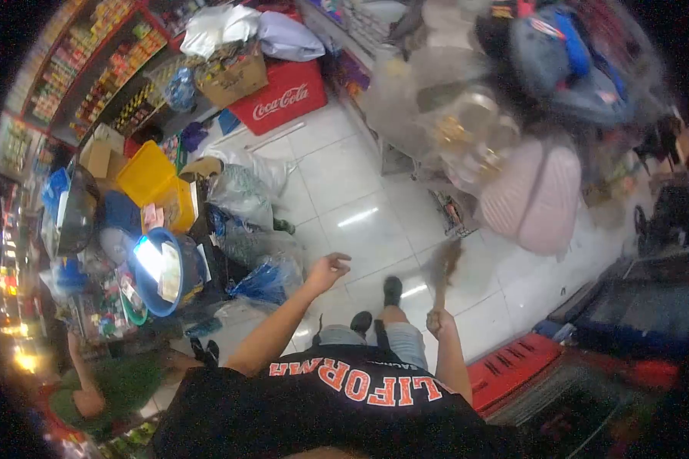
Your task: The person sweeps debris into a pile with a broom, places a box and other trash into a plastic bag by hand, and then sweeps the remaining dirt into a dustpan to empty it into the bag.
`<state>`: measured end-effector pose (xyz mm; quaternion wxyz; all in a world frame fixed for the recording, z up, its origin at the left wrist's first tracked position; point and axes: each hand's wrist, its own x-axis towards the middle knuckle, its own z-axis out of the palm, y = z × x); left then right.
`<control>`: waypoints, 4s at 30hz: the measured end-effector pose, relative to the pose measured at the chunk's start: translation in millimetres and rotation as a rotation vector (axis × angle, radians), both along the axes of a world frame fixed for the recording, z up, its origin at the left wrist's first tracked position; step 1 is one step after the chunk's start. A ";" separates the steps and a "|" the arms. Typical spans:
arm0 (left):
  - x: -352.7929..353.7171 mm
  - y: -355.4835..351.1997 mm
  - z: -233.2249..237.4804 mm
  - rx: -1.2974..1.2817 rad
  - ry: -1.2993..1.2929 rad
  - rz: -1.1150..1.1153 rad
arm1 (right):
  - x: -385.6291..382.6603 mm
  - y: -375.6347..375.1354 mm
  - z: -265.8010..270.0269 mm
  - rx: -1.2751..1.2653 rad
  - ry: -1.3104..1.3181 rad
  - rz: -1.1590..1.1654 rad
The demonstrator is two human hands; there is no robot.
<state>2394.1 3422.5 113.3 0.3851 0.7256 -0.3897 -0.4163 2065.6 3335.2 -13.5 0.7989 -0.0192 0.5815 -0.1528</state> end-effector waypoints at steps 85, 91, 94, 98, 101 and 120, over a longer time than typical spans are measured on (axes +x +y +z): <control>1221.4 -259.0 -251.0 0.877 -0.366 0.767 | 881.6 -533.9 -9.5 0.440 0.140 0.466; 1203.1 -244.5 -240.1 0.843 -0.362 0.805 | 883.7 -541.0 -28.5 0.461 0.100 0.504; 1184.2 -234.3 -222.1 0.795 -0.367 0.826 | 882.5 -543.8 -40.6 0.467 0.041 0.507; 1144.4 -221.0 -184.4 0.649 -0.397 0.848 | 879.7 -538.6 -62.1 0.476 -0.128 0.484; 1107.8 -210.9 -134.7 0.490 -0.427 0.877 | 860.9 -529.0 -87.4 0.473 -0.286 0.516; 778.1 -173.5 12.4 -0.137 -1.039 0.692 | 621.8 -270.1 94.3 -0.541 0.676 0.953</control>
